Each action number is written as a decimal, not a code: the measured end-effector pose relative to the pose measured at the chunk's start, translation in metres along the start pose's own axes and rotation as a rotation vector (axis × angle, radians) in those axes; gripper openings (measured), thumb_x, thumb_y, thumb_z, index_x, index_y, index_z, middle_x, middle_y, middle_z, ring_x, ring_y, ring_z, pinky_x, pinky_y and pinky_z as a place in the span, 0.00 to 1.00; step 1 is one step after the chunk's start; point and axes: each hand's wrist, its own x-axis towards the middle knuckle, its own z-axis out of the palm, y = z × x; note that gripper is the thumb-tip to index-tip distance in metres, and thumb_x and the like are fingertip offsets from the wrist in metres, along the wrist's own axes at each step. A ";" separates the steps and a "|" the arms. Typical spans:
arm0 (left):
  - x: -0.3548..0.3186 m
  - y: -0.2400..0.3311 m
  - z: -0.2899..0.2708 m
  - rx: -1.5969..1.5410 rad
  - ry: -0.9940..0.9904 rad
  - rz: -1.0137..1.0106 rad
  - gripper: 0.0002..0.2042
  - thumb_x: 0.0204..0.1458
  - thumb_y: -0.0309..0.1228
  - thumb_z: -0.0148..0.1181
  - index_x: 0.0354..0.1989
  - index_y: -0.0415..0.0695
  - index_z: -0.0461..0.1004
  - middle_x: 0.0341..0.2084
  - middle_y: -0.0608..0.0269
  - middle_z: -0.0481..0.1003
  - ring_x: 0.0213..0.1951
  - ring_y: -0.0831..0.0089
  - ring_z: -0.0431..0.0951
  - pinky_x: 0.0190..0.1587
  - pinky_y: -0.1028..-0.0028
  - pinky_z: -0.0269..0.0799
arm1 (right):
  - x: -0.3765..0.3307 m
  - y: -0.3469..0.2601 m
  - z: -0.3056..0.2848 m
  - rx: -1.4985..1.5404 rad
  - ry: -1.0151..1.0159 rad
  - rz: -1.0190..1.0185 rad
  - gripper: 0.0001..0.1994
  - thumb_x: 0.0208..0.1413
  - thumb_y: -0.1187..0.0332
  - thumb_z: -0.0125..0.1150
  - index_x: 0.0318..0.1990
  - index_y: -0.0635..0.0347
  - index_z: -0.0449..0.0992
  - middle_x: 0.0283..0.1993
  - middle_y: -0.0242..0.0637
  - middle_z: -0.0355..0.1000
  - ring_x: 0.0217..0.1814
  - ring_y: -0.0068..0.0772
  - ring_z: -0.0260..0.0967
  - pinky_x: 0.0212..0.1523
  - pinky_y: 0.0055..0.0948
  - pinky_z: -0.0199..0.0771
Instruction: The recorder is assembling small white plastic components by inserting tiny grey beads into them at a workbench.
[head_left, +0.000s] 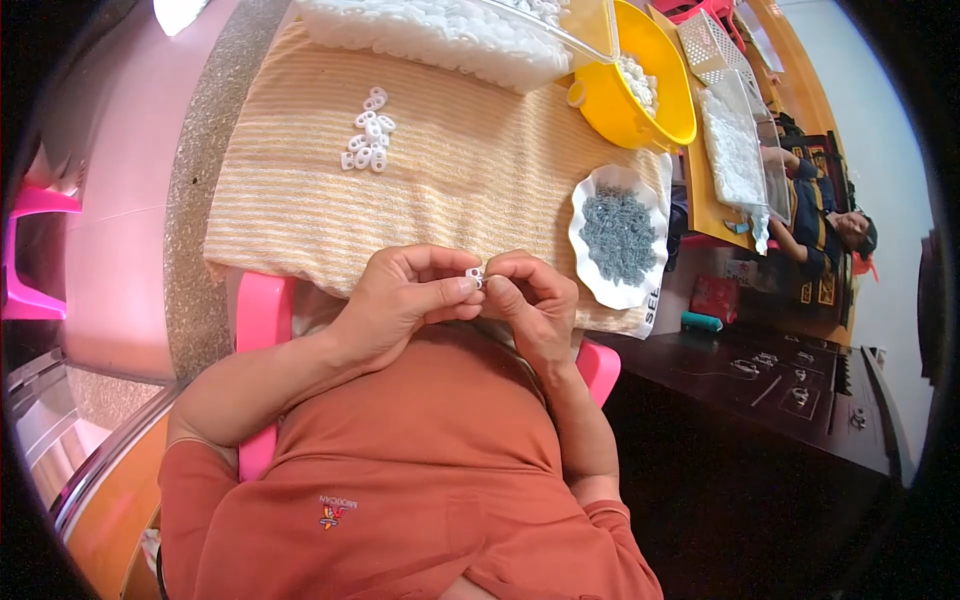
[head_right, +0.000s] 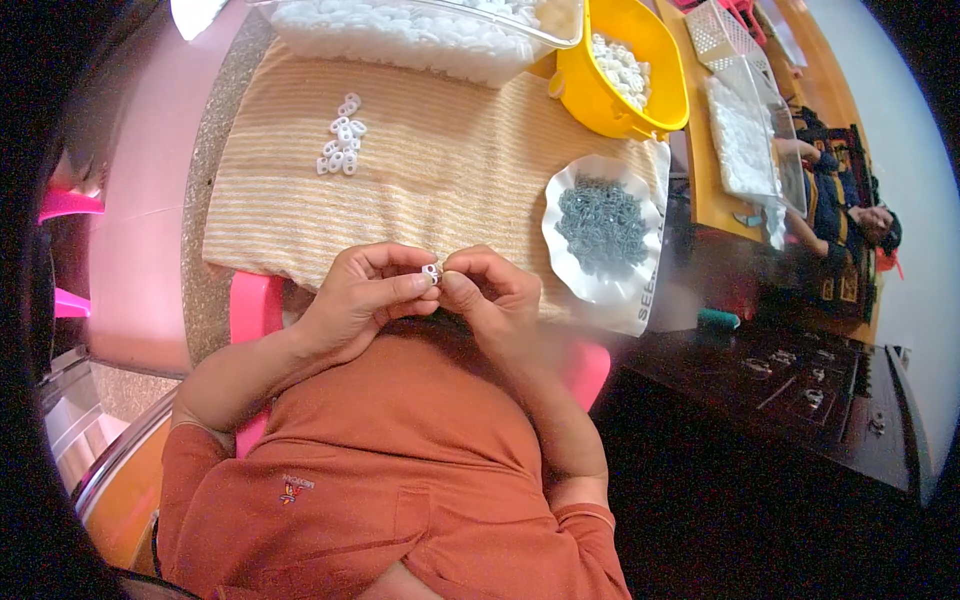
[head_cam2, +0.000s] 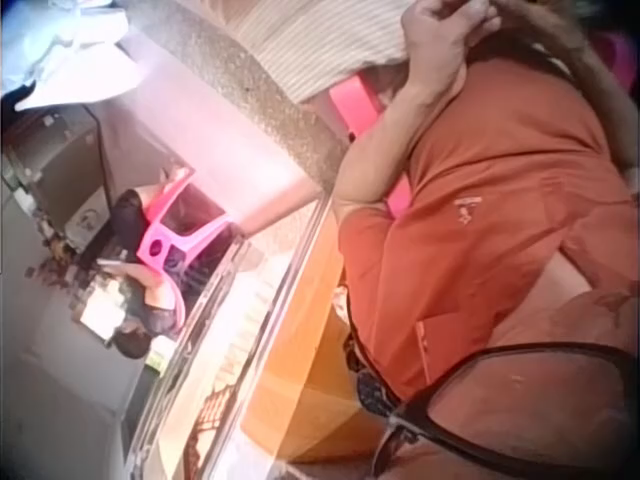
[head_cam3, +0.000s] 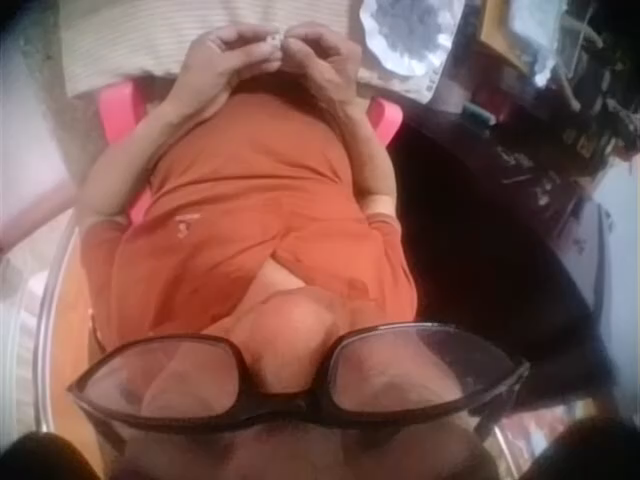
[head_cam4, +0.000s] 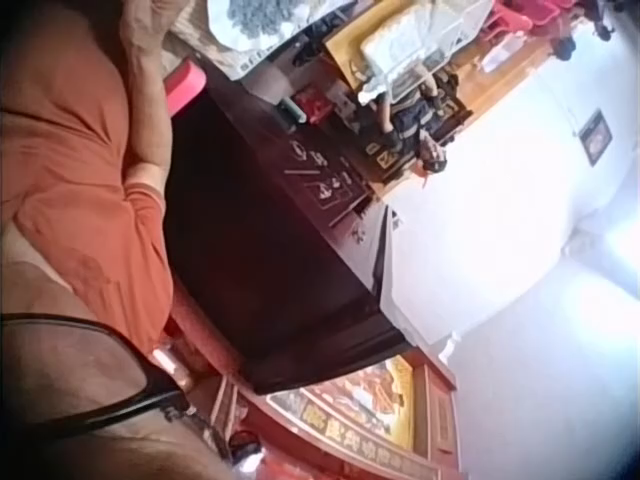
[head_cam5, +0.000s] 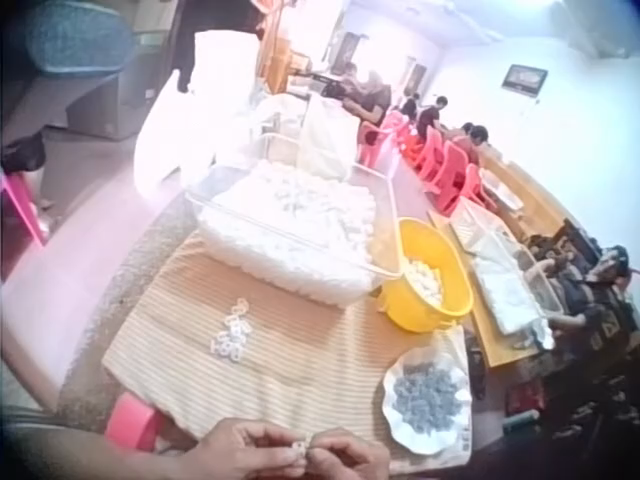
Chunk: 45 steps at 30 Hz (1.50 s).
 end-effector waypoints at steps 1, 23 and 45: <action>0.000 0.000 0.000 -0.005 0.000 -0.001 0.10 0.53 0.22 0.59 0.44 0.35 0.73 0.35 0.58 0.76 0.36 0.74 0.79 0.41 0.77 0.79 | 0.000 -0.001 0.000 0.020 0.006 0.013 0.04 0.57 0.76 0.58 0.37 0.68 0.74 0.36 0.33 0.71 0.35 0.18 0.69 0.34 0.17 0.71; 0.000 -0.001 -0.001 0.000 -0.004 0.001 0.10 0.53 0.22 0.59 0.43 0.34 0.73 0.35 0.58 0.76 0.36 0.73 0.79 0.41 0.75 0.79 | 0.001 0.005 0.002 0.021 -0.005 -0.024 0.03 0.57 0.77 0.57 0.37 0.68 0.74 0.37 0.33 0.70 0.36 0.19 0.69 0.35 0.16 0.71; 0.001 -0.009 -0.002 0.038 0.035 0.048 0.07 0.52 0.21 0.59 0.39 0.37 0.75 0.33 0.60 0.77 0.34 0.74 0.79 0.39 0.75 0.80 | 0.001 0.003 -0.002 -0.065 -0.035 0.029 0.03 0.56 0.77 0.59 0.36 0.68 0.75 0.35 0.33 0.73 0.34 0.18 0.70 0.34 0.16 0.72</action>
